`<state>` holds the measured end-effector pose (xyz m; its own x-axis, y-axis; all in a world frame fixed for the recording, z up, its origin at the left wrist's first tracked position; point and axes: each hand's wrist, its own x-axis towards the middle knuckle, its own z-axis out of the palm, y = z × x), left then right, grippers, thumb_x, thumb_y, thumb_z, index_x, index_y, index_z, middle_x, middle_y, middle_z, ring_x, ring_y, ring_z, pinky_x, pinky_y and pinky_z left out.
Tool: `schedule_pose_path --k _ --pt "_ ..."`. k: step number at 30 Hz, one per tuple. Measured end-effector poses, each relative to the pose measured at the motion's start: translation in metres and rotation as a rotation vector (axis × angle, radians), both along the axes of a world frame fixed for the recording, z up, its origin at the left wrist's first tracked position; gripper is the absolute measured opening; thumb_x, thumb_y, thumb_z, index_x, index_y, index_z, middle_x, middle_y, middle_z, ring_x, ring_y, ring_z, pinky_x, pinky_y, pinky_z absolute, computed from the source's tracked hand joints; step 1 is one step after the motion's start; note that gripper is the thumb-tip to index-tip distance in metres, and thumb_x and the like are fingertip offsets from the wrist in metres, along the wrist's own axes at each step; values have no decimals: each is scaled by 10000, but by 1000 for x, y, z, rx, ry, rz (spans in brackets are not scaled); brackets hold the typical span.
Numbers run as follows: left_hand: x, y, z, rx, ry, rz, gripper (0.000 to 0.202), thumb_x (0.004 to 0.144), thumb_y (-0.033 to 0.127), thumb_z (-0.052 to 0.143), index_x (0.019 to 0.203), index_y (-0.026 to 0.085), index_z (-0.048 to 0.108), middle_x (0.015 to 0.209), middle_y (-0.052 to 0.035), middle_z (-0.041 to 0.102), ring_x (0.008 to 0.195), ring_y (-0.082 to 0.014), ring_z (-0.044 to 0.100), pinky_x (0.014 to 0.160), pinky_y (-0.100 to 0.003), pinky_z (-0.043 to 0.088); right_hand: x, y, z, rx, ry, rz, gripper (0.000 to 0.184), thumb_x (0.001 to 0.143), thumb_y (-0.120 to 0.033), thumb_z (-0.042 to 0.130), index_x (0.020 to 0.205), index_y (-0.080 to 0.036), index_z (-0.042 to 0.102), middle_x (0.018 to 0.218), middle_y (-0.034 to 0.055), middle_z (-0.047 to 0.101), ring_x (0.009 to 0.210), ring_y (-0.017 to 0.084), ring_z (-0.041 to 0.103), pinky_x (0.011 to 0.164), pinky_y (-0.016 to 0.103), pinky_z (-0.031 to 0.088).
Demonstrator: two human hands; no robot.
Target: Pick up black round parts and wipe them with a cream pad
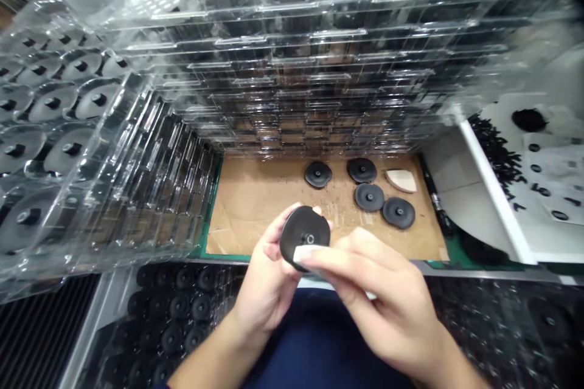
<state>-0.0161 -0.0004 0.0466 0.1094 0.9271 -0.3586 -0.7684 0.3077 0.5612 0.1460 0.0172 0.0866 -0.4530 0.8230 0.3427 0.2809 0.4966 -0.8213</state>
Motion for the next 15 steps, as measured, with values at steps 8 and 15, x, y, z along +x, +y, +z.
schedule_pose_path --k 8,15 --pt "-10 0 -5 -28 -29 30 456 689 188 790 1101 327 650 1137 19 714 1013 -204 690 877 -266 552 19 -14 -52 -499 -95 -71 182 922 -264 534 989 -266 703 931 4 730 834 146 681 671 231 521" --pt "-4 -3 -3 -33 -27 -24 504 697 245 787 1170 326 630 1214 -10 677 1054 -215 670 911 -281 538 12 -21 -30 -228 -71 -370 220 897 -195 563 1066 -280 676 1013 0 726 898 157 669 667 232 520"
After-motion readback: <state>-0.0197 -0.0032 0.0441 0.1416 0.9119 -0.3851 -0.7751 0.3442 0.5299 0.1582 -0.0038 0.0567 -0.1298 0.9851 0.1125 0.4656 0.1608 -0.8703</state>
